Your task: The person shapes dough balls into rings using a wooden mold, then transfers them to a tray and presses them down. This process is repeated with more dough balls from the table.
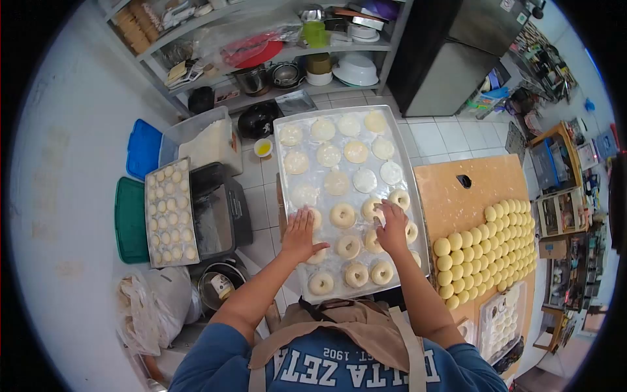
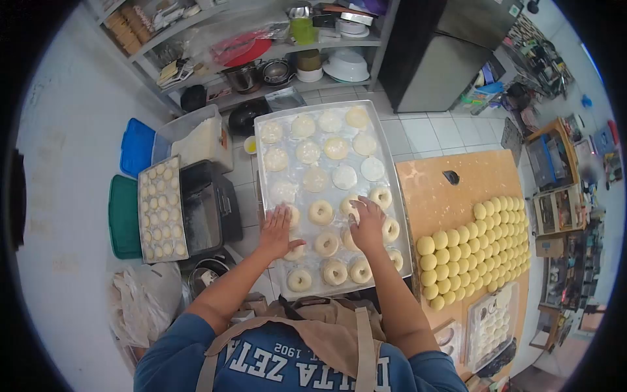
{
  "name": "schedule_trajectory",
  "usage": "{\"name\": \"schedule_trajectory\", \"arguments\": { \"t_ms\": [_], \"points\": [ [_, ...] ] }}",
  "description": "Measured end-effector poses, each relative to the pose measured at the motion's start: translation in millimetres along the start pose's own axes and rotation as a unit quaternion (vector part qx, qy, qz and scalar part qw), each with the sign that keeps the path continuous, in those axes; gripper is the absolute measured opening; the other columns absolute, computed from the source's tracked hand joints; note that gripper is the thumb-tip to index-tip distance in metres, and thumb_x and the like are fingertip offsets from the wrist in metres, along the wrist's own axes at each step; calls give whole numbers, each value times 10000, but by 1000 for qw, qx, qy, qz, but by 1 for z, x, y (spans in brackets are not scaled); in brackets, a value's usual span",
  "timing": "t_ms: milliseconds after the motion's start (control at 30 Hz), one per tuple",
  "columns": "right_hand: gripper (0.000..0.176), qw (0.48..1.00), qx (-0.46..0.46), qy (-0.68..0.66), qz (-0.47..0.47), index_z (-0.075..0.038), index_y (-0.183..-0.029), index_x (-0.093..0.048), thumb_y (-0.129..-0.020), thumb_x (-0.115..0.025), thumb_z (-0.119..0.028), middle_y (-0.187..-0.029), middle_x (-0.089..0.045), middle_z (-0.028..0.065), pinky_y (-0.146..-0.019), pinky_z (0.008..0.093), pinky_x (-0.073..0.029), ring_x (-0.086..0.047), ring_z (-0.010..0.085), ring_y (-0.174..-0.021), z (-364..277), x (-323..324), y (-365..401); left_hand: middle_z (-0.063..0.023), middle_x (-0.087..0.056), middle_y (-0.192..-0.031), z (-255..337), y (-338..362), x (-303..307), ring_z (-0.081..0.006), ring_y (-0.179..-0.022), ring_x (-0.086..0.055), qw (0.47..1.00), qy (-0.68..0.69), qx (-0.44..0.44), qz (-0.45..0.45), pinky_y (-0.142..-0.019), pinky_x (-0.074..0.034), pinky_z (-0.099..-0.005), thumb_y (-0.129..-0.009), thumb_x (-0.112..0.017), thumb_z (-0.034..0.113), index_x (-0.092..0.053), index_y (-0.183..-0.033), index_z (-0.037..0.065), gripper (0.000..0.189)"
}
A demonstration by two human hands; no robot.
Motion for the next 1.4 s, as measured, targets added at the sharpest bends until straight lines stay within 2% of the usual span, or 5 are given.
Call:
{"name": "schedule_trajectory", "arguments": {
  "t_ms": [267,467,867,1033,1400],
  "points": [
    [426,998,-48,-19,41,-91,-1178,-559,-763,-631,-28,-1310,-492,159,-1029,449,-384,-453,369,-1215,47,71,57,-217,-184,-1541,6,-1,14,-356,-1441,-139,1000,-14,-21,9,-1157,-62,-534,-780,-505,712,-210,-1464,-35,1055],
    [402,966,-193,4,174,-69,-1193,-551,-798,-625,-51,-1318,-478,193,-1021,433,-397,-455,385,-1220,136,155,142,-245,-169,-1538,26,14,29,-397,-1433,-134,993,36,-34,102,-1120,-79,-586,-814,-583,594,-195,-1474,-15,978],
    [416,787,-477,109,377,49,-1175,-547,-773,-604,-40,-1202,-562,270,-999,442,-410,-512,412,-1158,330,296,489,-261,-139,-1540,234,34,2,-427,-1424,-118,934,116,-316,121,-1110,-63,-571,-846,-602,485,-127,-1485,-9,937],
    [404,771,-540,107,319,13,-1177,-569,-777,-572,-49,-1160,-585,258,-964,449,-424,-536,409,-1112,403,330,589,-283,-171,-1521,331,55,-16,-442,-1405,-158,913,129,-373,105,-1102,-96,-567,-844,-615,470,-130,-1476,-28,939],
    [310,758,-616,106,188,-24,-1069,-626,-794,-574,-158,-1126,-642,202,-979,494,-407,-527,390,-1169,553,385,526,-276,-240,-1500,444,123,-9,-433,-1370,-239,914,106,-382,83,-1098,-145,-549,-836,-649,422,-217,-1449,-32,877]
  ]
}}
Point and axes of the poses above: each hand's wrist, its own y-axis away from the middle knuckle, its own x-axis out of the back of the hand, z = x × y, the point moved 3 cm from there along -y, towards the middle knuckle
